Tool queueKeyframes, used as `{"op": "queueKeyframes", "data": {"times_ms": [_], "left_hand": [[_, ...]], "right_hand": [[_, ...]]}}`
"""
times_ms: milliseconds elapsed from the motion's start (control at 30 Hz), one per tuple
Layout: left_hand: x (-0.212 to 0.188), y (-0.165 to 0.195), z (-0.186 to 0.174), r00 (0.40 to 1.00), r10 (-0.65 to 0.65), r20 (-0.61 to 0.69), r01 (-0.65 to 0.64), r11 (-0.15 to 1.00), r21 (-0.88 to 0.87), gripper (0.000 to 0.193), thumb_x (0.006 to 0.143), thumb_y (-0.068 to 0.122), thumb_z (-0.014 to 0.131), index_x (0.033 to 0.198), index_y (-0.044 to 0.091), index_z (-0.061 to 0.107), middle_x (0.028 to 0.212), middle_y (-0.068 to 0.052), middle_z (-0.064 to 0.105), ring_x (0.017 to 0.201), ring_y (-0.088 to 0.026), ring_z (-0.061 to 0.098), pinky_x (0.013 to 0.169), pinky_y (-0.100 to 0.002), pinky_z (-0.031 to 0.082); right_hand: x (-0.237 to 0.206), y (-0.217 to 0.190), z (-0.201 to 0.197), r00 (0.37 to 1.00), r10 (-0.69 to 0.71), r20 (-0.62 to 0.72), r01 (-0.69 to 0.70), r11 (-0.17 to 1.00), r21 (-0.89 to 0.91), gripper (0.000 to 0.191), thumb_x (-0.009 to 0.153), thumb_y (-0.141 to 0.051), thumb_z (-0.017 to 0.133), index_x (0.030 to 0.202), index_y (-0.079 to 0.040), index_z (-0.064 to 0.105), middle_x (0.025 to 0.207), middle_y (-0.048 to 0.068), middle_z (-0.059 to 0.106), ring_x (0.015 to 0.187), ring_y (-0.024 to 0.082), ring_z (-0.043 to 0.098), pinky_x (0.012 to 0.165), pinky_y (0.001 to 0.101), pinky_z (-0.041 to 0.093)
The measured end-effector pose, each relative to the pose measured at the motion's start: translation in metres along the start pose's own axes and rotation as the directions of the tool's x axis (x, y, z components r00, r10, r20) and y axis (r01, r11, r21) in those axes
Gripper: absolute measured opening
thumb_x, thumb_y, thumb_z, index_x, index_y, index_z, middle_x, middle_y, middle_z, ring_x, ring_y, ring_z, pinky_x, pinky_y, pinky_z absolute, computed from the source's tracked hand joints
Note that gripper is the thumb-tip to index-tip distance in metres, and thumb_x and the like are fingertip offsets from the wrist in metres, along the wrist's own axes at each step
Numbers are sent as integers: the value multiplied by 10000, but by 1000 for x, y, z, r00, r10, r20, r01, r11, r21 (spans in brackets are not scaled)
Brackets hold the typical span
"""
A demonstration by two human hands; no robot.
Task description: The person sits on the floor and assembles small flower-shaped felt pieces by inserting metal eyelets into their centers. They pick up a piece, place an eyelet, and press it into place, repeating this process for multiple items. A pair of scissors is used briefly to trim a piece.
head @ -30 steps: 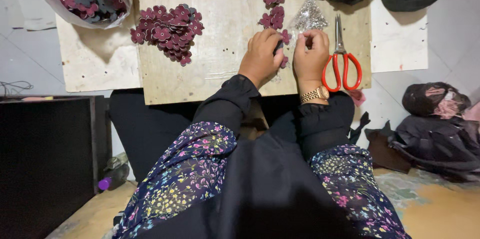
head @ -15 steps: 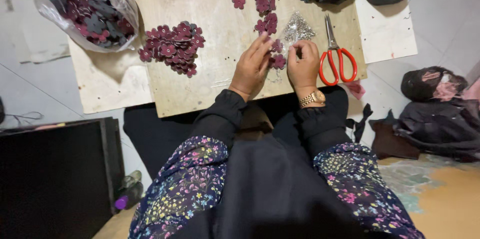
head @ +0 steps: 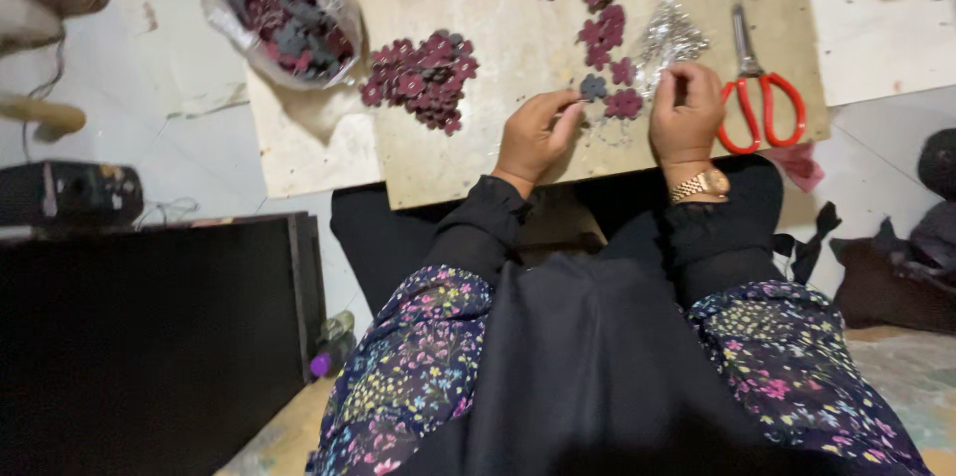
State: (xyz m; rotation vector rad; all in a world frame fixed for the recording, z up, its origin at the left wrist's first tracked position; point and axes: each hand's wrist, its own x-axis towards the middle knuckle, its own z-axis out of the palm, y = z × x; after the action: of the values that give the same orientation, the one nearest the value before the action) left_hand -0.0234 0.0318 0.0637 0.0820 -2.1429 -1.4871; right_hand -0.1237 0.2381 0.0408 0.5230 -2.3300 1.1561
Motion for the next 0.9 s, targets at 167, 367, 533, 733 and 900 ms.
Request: {"op": "queueKeyframes", "data": {"times_ms": [167,367,533,733,900], "left_hand": [[-3,-15,-1,1000,-6,-2,6,999,-41,150,942,133,749,1074,63,748,1033,-100,764,903,-181,760,814,-280,611],[-8,-43,4,947,-297,122,321,865,-387,406,955,57,686,1344,45,572,1030,-63,725,913,-97,709,819,-261,595],[-21,-62,2,918,-333,215,396,741,-542,221,1008,29,667,1210,-60,686,1060,-83,753,947,-129,710,861,-305,619],[-23,-71,3,895,-364,258,443,660,-606,178,1035,34,627,1181,-60,665,1028,-88,747,924,-138,721,836,-316,630],[-20,-70,0,886,-360,290,458,595,-660,223,1022,37,619,1226,-50,638,1052,-89,743,918,-125,716,833,-281,593]], "right_hand": [[-6,3,3,999,-2,-37,5,998,69,87,1012,-9,716,1088,-10,675,1051,146,683,919,267,686,819,362,571],[-21,-20,7,999,37,-11,-36,993,116,69,1032,-11,727,1094,-2,698,1031,115,690,912,240,683,807,337,563],[-36,-58,22,992,36,124,-71,953,296,65,993,-7,756,1048,-9,721,1037,109,696,918,213,683,811,304,563],[-42,-78,37,935,197,296,-310,860,405,125,987,-22,727,1111,-24,712,1055,104,702,866,167,687,776,277,570],[-44,-73,40,970,30,243,-132,899,418,88,1009,14,714,1093,-12,713,1084,108,717,978,176,706,874,298,582]]}}
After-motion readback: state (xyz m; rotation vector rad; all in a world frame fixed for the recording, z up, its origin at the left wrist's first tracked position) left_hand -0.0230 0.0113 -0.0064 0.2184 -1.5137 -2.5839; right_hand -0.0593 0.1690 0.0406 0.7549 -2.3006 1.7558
